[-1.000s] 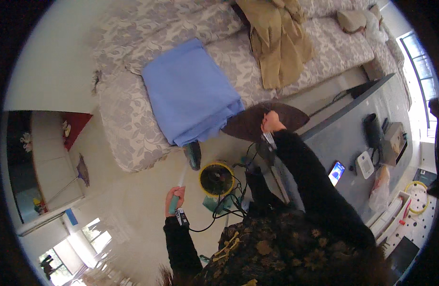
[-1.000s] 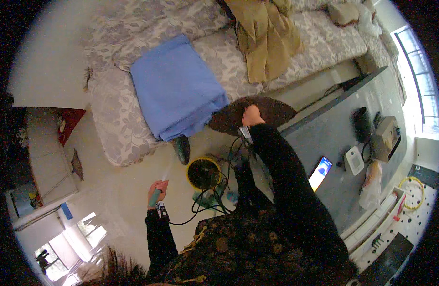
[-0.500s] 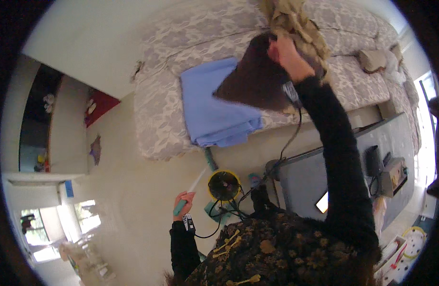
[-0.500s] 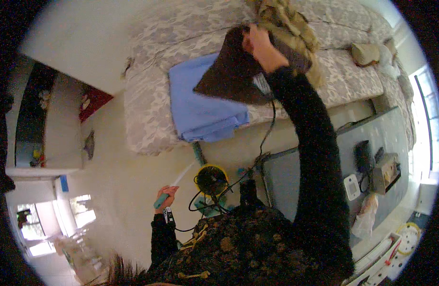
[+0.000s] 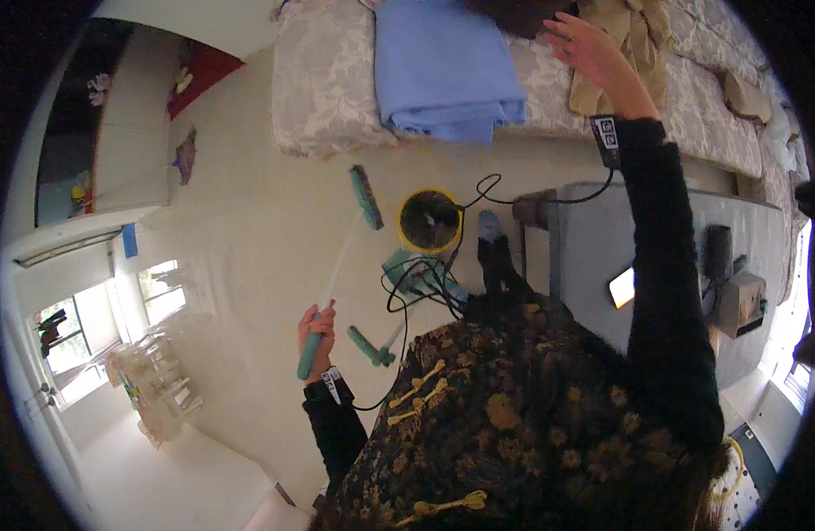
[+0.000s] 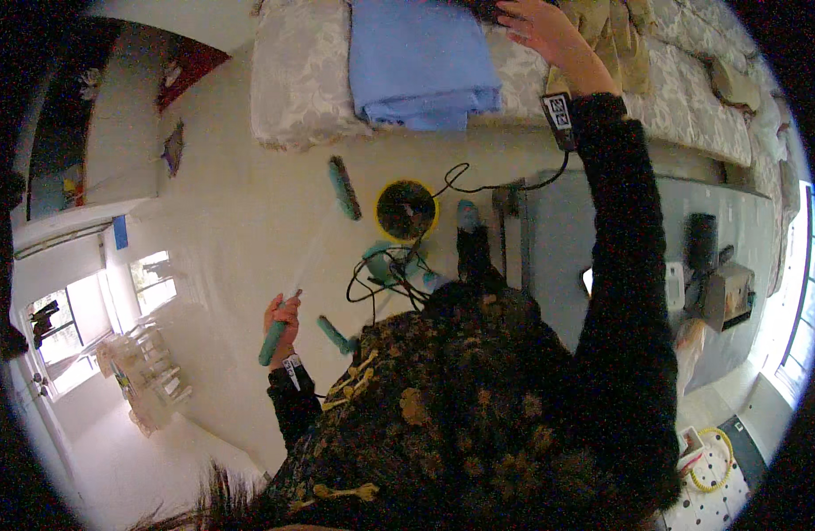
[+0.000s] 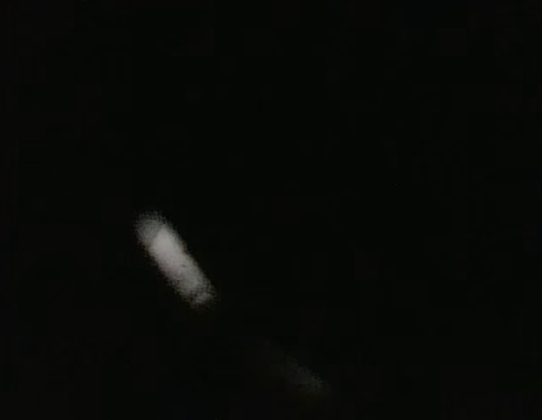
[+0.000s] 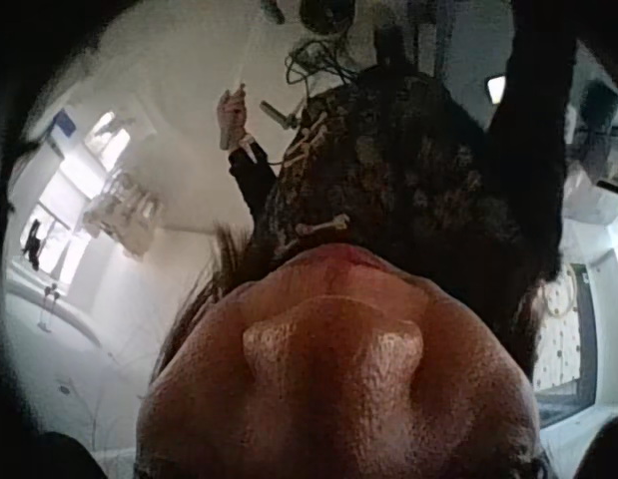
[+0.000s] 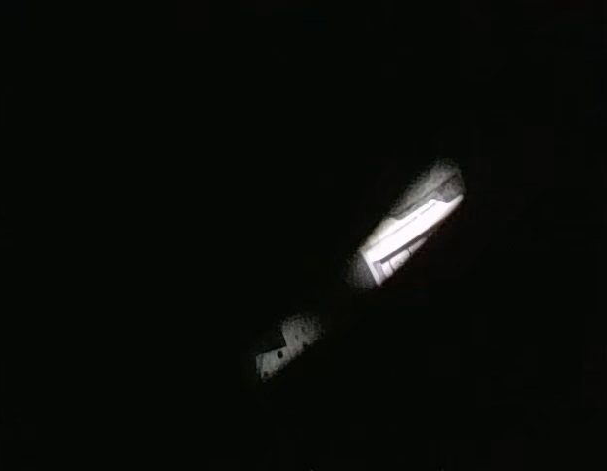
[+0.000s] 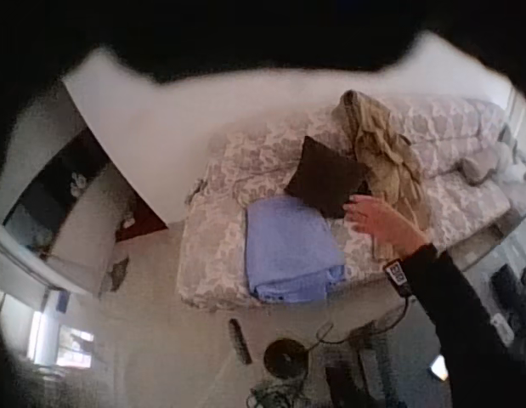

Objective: The person sweeps a tiled floor with a broom and dustpan, gathering debris into the dustpan. They move around furniture and a sofa, then sweep a staircase while holding the broom and dustpan.

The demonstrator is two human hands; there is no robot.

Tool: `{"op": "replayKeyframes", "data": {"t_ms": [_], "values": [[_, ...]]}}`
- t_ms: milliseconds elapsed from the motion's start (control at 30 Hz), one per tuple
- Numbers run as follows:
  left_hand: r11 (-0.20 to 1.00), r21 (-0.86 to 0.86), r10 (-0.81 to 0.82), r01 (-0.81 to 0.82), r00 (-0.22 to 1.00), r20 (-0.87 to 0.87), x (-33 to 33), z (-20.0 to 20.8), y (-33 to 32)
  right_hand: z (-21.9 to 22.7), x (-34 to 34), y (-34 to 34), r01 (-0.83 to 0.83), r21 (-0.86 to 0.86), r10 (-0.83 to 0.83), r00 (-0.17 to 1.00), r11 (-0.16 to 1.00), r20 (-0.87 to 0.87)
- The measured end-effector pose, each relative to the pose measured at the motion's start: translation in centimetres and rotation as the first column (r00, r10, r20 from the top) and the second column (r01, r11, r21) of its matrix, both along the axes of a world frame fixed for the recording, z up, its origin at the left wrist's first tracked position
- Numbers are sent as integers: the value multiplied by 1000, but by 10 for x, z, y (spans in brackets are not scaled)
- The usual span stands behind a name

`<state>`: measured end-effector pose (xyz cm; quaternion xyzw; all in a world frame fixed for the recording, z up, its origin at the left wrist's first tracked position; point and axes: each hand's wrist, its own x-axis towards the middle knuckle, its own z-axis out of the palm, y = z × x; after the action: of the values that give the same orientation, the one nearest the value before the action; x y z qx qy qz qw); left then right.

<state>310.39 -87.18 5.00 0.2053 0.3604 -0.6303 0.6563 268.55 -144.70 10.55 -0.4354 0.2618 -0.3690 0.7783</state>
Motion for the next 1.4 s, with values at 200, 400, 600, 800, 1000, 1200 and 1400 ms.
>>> {"op": "replayKeyframes", "data": {"t_ms": [200, 400, 600, 800, 1000, 1200, 1400], "values": [[985, -52, 163, -164, 986, -24, 10, 21, 126, -26, -75, 121, -4, 121, -2, 999, 993, 47], [988, -17, 152, -155, 943, 297, 2, 12, 208, -26, -118, 192, 315, 189, -305, 949, 930, -81], [876, -35, 472, -481, 869, -146, -10, -33, 254, -34, -95, 217, 191, -285, -299, 861, 939, -411], [880, 432, -474, -199, -427, 770, -46, -82, 291, -63, 41, 200, 53, 358, -42, 998, 932, -37], [461, 47, 845, -886, 421, -330, -73, -77, 292, -91, 224, 233, -331, 531, 479, 862, 780, -166], [245, 154, 863, -957, 143, -484, -116, -76, 289, -80, 363, 277, -613, 555, 803, 563, 563, -193], [91, 248, 936, -964, -2, -351, -150, -102, 291, -90, 456, 262, -619, 536, 819, 416, 574, -396]]}}
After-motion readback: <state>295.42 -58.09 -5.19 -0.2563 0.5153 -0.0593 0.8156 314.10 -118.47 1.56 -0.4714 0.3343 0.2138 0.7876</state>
